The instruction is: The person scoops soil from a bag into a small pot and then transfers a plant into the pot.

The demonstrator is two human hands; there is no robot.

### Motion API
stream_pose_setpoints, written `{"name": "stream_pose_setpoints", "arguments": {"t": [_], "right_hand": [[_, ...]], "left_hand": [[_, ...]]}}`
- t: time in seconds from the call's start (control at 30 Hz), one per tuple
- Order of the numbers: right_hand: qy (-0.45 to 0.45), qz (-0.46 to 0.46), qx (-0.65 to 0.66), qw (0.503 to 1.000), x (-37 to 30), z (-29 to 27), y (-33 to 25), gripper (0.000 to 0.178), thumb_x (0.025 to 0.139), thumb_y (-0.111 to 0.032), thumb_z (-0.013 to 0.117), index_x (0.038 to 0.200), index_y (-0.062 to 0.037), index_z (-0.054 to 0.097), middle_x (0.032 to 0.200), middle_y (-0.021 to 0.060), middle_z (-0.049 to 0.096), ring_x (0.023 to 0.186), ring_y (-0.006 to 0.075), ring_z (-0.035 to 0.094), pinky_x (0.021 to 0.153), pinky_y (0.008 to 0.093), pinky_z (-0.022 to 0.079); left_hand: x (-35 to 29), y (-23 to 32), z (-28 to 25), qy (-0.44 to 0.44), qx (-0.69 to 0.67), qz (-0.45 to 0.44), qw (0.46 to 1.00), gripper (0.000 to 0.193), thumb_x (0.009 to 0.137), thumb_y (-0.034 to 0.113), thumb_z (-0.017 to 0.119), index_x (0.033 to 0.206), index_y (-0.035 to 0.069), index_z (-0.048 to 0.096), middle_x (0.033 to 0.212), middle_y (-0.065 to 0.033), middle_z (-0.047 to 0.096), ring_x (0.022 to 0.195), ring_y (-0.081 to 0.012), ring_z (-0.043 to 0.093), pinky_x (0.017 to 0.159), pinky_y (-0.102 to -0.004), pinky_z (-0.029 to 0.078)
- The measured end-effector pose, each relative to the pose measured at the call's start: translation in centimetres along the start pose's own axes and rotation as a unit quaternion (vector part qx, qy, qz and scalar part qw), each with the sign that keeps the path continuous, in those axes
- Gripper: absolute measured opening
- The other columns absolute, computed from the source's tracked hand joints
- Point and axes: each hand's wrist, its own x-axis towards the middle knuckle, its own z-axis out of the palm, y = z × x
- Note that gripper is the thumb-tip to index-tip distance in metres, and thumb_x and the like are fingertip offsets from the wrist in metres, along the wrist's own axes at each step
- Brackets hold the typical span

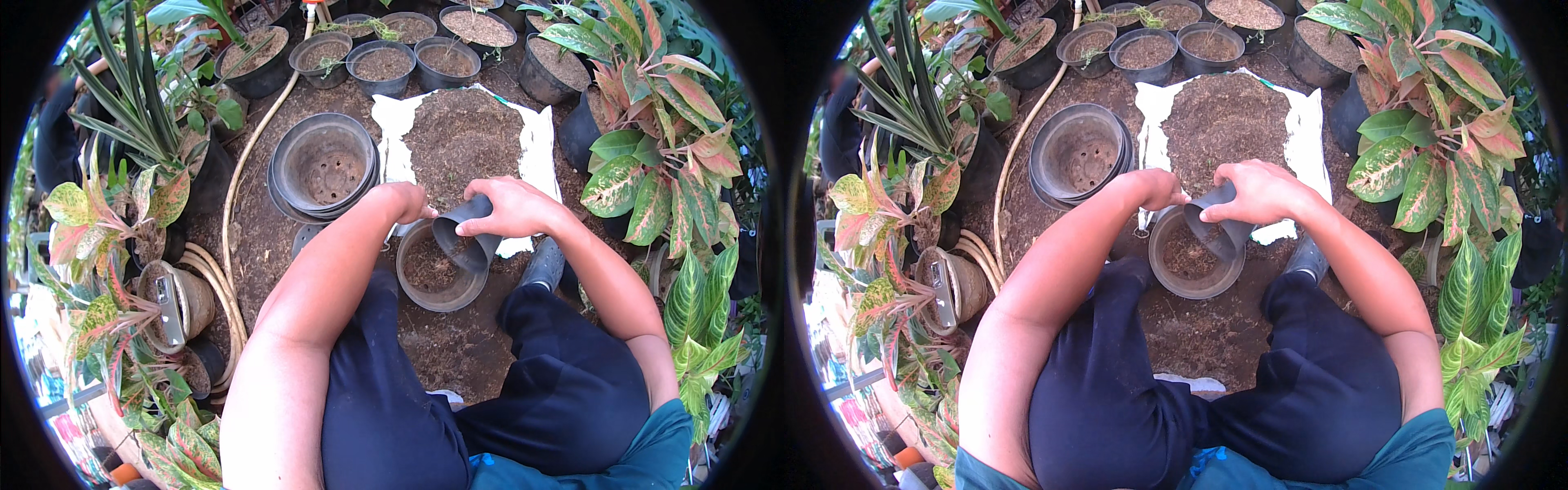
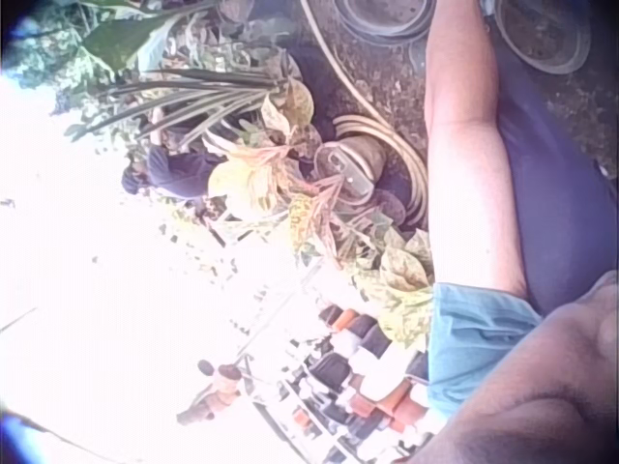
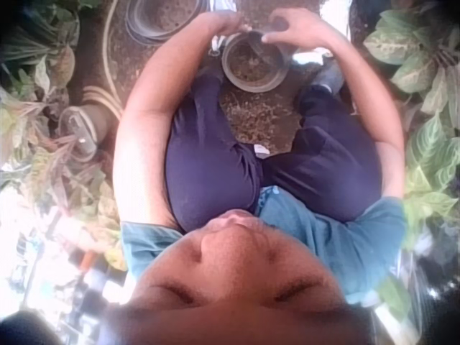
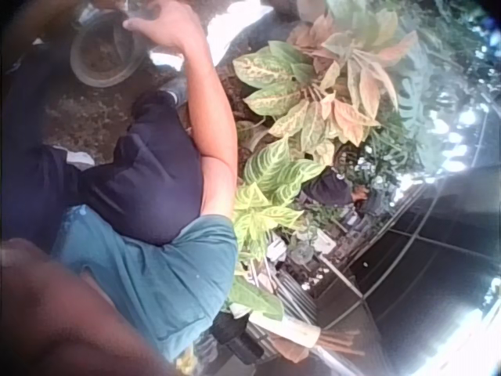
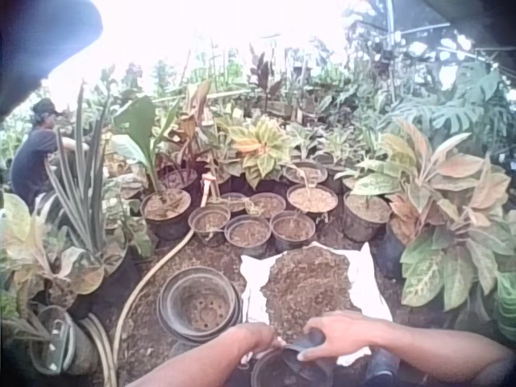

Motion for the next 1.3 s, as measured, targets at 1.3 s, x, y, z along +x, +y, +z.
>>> {"name": "stream_pose_setpoints", "arguments": {"t": [1.3], "right_hand": [[0.182, 0.241, 0.289, 0.909, 3.0, 4.9, 18.8, 0.061, 0.092, -0.055, 0.070, 0.129, -0.0080, 0.060, 0.123, 0.0142, 0.065, 0.103, 0.0249, 0.062, 0.079, 0.0421, 0.052]], "left_hand": [[0.5, 0.2, -0.4, -0.023, 0.021, 0.018, 0.999, 0.068, 0.104, 0.063, 0.049, 0.135, 0.006, 0.069, 0.139, -0.0177, 0.066, 0.133, -0.0366, 0.059, 0.111, -0.0477, 0.047]]}}
